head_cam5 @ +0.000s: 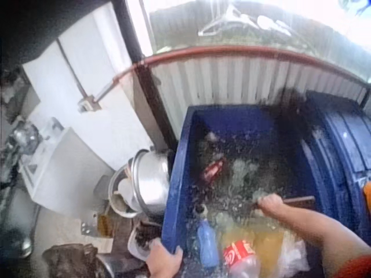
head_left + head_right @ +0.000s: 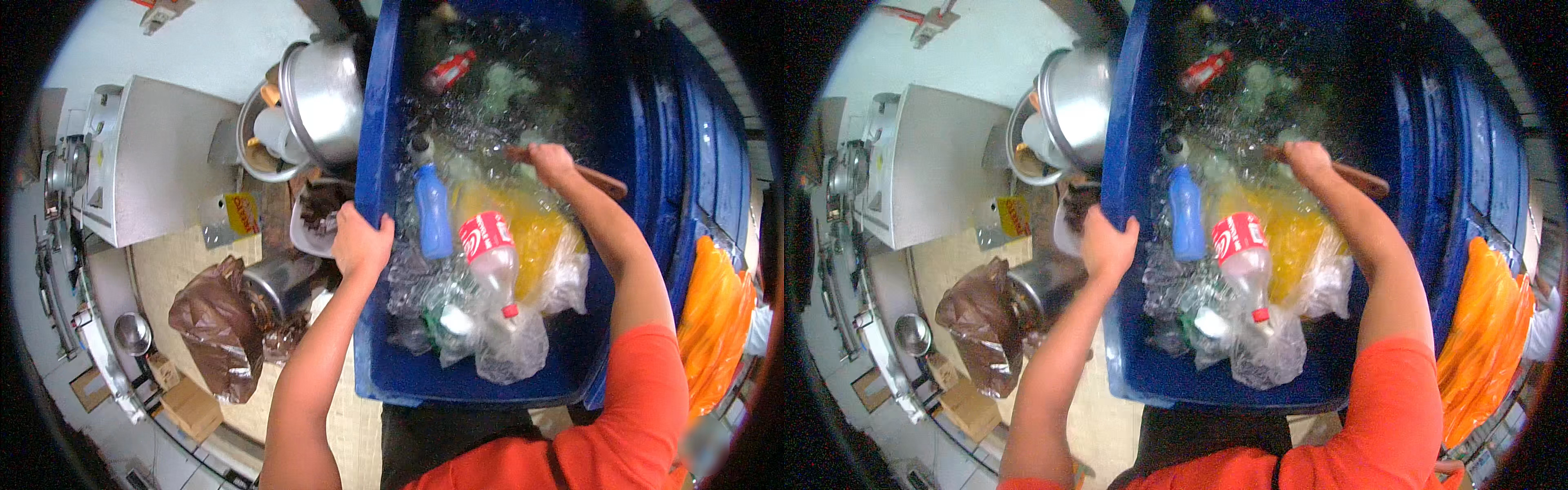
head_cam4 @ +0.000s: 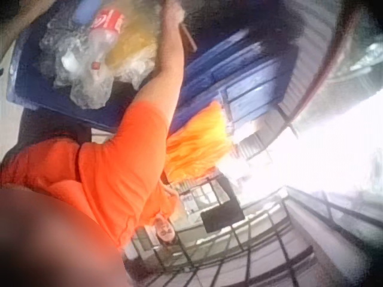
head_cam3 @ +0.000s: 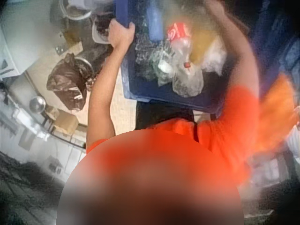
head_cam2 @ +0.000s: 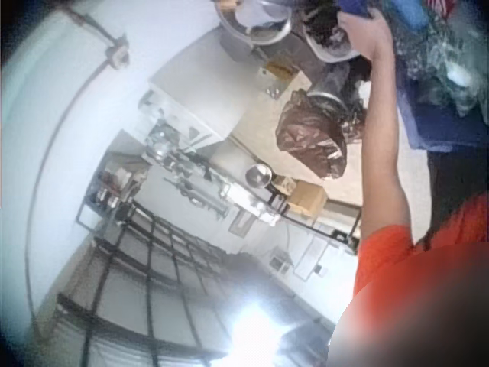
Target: The person uses a strainer to scoop various items from a blue bin filled with water and floating debris. They transfer the retrieved items, including plastic bottles and food waste, into an orange plastic bag placed on top of the bin.
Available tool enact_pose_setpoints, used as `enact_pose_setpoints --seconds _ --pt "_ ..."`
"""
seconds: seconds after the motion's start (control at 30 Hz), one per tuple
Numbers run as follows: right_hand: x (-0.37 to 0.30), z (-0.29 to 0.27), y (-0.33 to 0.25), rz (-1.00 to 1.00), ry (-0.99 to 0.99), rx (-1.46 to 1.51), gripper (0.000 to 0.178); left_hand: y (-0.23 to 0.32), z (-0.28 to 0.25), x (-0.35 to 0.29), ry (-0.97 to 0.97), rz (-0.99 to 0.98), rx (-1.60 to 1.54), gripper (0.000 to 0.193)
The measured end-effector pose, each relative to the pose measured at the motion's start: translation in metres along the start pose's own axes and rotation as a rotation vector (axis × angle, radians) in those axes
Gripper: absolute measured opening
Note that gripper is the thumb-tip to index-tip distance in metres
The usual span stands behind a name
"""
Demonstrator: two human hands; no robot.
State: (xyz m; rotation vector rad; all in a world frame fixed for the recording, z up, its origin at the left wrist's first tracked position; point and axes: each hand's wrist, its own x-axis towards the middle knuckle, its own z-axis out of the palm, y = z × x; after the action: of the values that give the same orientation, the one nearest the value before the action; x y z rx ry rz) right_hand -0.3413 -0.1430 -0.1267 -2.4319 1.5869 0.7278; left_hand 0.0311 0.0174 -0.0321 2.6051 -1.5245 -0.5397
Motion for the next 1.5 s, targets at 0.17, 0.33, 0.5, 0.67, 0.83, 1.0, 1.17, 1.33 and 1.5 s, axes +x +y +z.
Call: enact_pose_setpoints --seconds 0.17,0.33,0.5,0.67,0.83,1.0,1.17,1.33,1.5 --pt "-0.012 -0.026 0.037 0.043 -0.152 0.015 0.031 0.003 0.002 0.002 -0.033 -0.047 -0.009 0.063" --pt "0.009 0.002 0.031 -0.036 -0.159 0.088 0.038 0.008 -0.002 0.006 -0.007 -0.087 -0.019 0.06" --pt "-0.028 -0.001 0.052 0.032 -0.125 0.206 0.037 0.009 -0.004 0.005 -0.102 -0.086 0.004 0.065" --pt "-0.029 -0.013 0.053 -0.06 -0.067 0.333 0.028 0.009 -0.004 0.005 -0.058 -0.074 0.019 0.066" --pt "-0.06 0.0 0.042 0.024 -0.068 0.406 0.022 0.005 0.001 0.005 -0.06 -0.054 0.037 0.066" --pt "-0.104 -0.006 0.017 0.113 -0.046 0.492 0.025 0.003 0.001 -0.004 0.29 0.368 0.079 0.077" --pt "-0.15 0.007 -0.013 0.246 -0.064 0.55 0.024 0.033 -0.001 0.019 0.342 1.03 0.02 0.058" --pt "-0.19 0.013 -0.031 0.283 -0.034 0.622 0.027 0.118 0.042 0.121 0.145 1.013 -0.19 0.045" --pt "-0.218 0.011 -0.049 0.376 -0.117 0.732 0.033 0.141 0.066 0.18 -0.487 0.938 0.257 0.072"
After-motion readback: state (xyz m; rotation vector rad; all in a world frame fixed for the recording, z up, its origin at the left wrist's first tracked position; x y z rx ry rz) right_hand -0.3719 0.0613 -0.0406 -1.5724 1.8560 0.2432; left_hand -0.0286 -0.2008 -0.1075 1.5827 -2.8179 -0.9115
